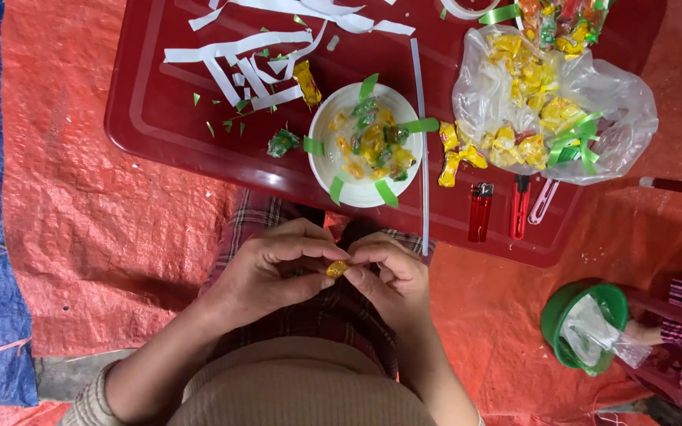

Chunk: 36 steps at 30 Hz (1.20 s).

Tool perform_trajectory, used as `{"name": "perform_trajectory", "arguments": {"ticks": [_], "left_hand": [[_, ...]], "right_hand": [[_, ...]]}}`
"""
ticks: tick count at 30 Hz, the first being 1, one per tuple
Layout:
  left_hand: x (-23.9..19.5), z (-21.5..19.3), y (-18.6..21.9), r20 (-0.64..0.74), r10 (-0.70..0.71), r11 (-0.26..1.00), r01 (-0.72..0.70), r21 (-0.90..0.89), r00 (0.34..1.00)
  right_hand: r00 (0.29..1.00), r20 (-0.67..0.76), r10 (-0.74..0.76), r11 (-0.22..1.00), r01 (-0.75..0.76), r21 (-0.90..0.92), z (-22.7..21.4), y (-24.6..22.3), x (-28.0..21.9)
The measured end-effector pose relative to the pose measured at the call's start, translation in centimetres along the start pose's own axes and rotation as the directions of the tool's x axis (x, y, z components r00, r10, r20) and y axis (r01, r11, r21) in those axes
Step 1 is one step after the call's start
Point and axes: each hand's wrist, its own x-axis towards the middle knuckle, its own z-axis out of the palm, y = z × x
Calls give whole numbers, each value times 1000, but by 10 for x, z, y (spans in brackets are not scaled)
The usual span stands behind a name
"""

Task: Manually assembling small components onto a base using plastic strips and a lighter for heat-bonding.

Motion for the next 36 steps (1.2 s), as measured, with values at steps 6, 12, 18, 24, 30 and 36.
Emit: {"name": "perform_trajectory", "arguments": {"ticks": [6,12,18,24,30,36], "left_hand": [[20,-20,24,-13,59,997,-58,56,998],[46,-51,56,-41,84,972,-72,225,996],[101,-69,85,37,175,762,-159,628,984],[155,-70,72,229,235,668,-328,668,945],[184,-64,51,302,144,633,-322,704,942],[189,-69,52,298,-37,656,-202,727,954]], "right_hand": [[999,-46,-28,998,25,-51,5,-16,19],[939,-203,279,952,-298,-66,-20,-30,3],[913,-308,267,949,-305,-80,-51,-23,-9],[901,-362,239,956,-283,-73,-65,-15,-7],[869,-411,275,942,-329,-64,-69,-15,-3],[850,-439,290,934,-351,-63,-81,-12,-8]]}}
